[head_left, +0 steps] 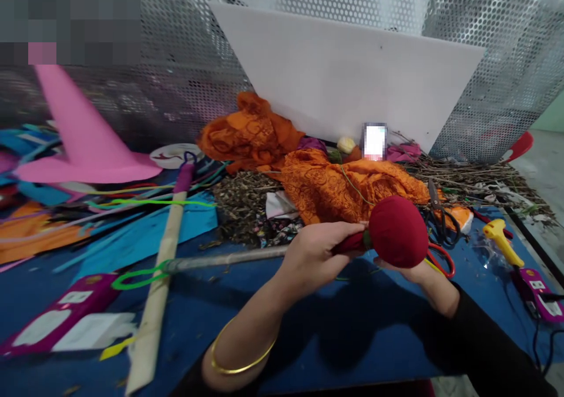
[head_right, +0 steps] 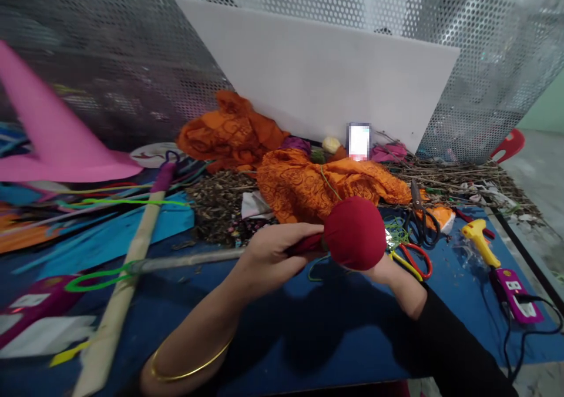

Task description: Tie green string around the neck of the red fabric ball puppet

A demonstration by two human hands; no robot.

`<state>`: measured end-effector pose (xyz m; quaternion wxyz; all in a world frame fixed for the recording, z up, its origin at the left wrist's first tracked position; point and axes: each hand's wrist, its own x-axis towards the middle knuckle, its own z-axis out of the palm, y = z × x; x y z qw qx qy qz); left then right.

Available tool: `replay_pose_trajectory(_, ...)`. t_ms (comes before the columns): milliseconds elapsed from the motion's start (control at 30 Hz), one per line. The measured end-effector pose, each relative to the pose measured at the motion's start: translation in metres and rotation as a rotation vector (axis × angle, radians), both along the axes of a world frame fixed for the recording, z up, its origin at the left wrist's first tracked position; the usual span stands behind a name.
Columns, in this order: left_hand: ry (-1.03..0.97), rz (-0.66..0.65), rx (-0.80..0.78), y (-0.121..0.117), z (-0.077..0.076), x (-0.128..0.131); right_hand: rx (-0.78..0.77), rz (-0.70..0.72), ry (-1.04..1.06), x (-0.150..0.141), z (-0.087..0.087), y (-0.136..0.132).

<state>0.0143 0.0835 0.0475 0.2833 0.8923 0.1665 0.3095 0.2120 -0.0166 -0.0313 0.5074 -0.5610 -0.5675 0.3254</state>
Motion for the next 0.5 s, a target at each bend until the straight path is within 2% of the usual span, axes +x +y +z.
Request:
replay_pose_trajectory(100,-0.014,0.066,0.008,0.003,-0.003,0.0,0.037,-0.012,-0.127,-0.018,0.004,-0.005)
replay_pose_trajectory(267,-0.04,0.107,-0.135,0.006,-0.006,0.002,0.335,-0.099,-0.622,-0.035,0.011,-0.016)
replay_pose_trajectory(333,-0.032,0.112,-0.154,0.005,-0.007,0.003,0.42,-0.123,-0.645,-0.039,0.01,-0.021)
replay_pose_trajectory(400,-0.009,0.114,-0.157,0.005,-0.01,0.006,0.51,-0.09,-0.603,-0.043,0.013,-0.024)
replay_pose_trajectory(500,0.072,0.117,-0.114,0.005,-0.017,0.012,0.579,0.107,-0.458,-0.043,0.027,-0.025)
